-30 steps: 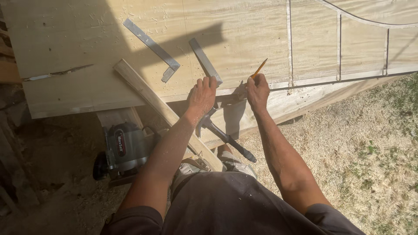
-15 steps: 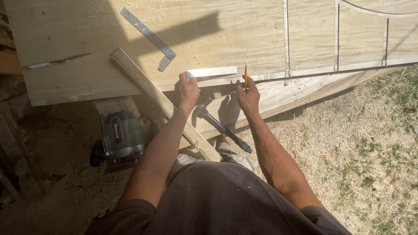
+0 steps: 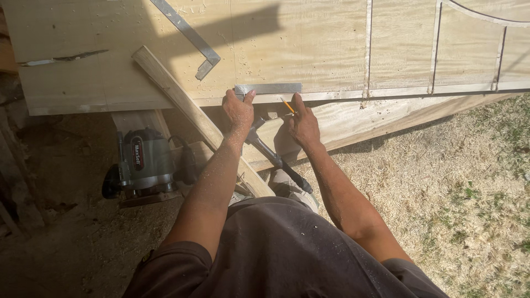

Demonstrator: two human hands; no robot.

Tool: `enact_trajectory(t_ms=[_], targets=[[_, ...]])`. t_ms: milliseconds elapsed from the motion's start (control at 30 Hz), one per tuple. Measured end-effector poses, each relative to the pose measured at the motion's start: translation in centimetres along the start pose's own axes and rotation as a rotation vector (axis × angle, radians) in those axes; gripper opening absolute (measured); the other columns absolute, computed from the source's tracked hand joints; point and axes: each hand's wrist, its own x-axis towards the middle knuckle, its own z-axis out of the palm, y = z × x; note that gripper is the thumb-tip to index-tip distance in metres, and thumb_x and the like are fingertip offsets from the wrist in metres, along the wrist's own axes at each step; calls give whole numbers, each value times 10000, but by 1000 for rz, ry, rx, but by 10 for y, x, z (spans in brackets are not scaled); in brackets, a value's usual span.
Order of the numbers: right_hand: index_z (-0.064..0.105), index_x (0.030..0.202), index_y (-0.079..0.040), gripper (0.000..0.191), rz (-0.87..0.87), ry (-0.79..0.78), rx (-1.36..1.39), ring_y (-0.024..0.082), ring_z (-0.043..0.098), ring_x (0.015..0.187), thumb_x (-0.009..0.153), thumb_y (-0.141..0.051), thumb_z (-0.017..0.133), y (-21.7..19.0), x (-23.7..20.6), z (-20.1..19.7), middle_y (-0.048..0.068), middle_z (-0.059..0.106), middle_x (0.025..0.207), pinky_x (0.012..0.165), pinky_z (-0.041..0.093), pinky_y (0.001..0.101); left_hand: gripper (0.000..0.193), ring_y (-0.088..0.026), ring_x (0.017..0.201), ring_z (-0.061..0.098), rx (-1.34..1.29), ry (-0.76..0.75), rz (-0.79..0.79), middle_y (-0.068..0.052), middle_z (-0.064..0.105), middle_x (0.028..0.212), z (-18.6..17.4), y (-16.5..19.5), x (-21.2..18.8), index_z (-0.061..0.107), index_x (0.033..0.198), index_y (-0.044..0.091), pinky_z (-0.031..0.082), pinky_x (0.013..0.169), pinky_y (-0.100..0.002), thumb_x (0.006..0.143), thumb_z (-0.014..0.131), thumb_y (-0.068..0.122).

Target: The person guides a laminate trimmer along the edge of a plywood panel, then uses a steel square and pencil to mark layout lines on the wood. They hammer nails into a thin wood strip, position the strip against the panel, and resume routing and marking along the panel edge.

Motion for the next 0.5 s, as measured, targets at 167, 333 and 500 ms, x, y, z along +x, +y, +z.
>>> enact_trajectory(t_ms=[167, 333, 500], targets=[[271, 1610, -226, 843, -8, -28, -27, 424, 638, 1000, 880, -96, 673, 2, 3, -1, 225, 616, 1115, 865, 523, 513, 521, -419, 942, 655, -13, 25, 34, -253, 656, 950, 4, -3, 0, 563, 1059, -70, 512, 839, -507, 855, 843, 319], [230, 1628, -235, 891, -11, -36, -23, 403, 641, 968, 876, -84, 682, 4, 2, 1, 212, 611, 1076, 870, 527, 498, 513, -414, 931, 656, 0, 41, 5, -248, 645, 960, 8, -7, -2, 563, 1044, -64, 515, 816, -507, 863, 835, 331], [221, 1633, -243, 889, -19, -11, 11, 391, 641, 953, 894, -83, 687, 3, 0, 4, 208, 599, 1077, 858, 529, 491, 506, -411, 940, 655, -5, 72, 27, -237, 654, 954, 10, -8, -3, 576, 1043, -53, 511, 820, -507, 849, 841, 331]])
